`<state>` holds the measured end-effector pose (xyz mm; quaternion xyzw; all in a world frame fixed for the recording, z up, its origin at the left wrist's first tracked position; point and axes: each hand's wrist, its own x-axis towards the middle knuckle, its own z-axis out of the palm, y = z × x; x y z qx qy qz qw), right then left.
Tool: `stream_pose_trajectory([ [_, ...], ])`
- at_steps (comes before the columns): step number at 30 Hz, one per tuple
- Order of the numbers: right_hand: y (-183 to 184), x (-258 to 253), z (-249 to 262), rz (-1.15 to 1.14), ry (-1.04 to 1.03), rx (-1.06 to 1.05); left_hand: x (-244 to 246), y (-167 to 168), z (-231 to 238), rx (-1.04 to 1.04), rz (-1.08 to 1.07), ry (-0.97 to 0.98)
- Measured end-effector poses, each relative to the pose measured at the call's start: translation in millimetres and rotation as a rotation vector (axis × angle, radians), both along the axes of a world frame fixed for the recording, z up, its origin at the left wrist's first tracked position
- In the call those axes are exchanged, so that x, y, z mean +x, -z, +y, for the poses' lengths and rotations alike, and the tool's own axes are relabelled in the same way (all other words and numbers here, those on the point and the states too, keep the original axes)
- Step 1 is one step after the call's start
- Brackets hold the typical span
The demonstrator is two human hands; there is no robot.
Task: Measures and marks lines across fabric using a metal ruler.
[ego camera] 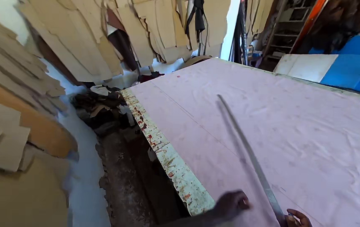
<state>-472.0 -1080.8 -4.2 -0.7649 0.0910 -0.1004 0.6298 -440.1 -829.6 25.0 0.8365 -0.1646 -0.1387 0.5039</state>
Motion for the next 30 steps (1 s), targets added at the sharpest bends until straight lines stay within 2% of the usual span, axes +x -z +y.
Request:
stream_pose_trajectory([
  [2, 15, 19, -9, 0.049, -0.128, -0.227, 59, 0, 58, 0.082, -0.078, -0.224],
  [4, 36, 44, -17, 0.071, -0.204, -0.423, 123, 7, 123, 0.22, -0.143, -0.326],
  [6, 48, 66, -19, 0.054, -0.203, -0.513, 184, 22, 185, 0.342, -0.237, -0.392],
  [9, 31, 80, -8, 0.065, -0.117, -0.587, 265, 40, 265, 0.514, -0.299, -0.409],
  [12, 19, 46, 24, 0.134, 0.163, -0.718, 321, 36, 313, 0.613, -0.402, -0.315],
  [14, 35, 8, 42, 0.207, 0.418, -0.819, 350, 33, 325, 0.663, -0.427, -0.22],
  [16, 42, -11, 61, 0.335, 0.527, -0.829, 377, 48, 334, 0.691, -0.47, -0.193],
  [19, 50, -3, 70, 0.359, 0.54, -0.804, 393, 58, 335, 0.713, -0.503, -0.214],
  [24, 56, 33, 27, 0.267, 0.505, -0.833, 397, 64, 322, 0.698, -0.494, -0.285],
  [30, 61, 41, 25, 0.24, 0.532, -0.857, 400, 73, 323, 0.732, -0.498, -0.317],
])
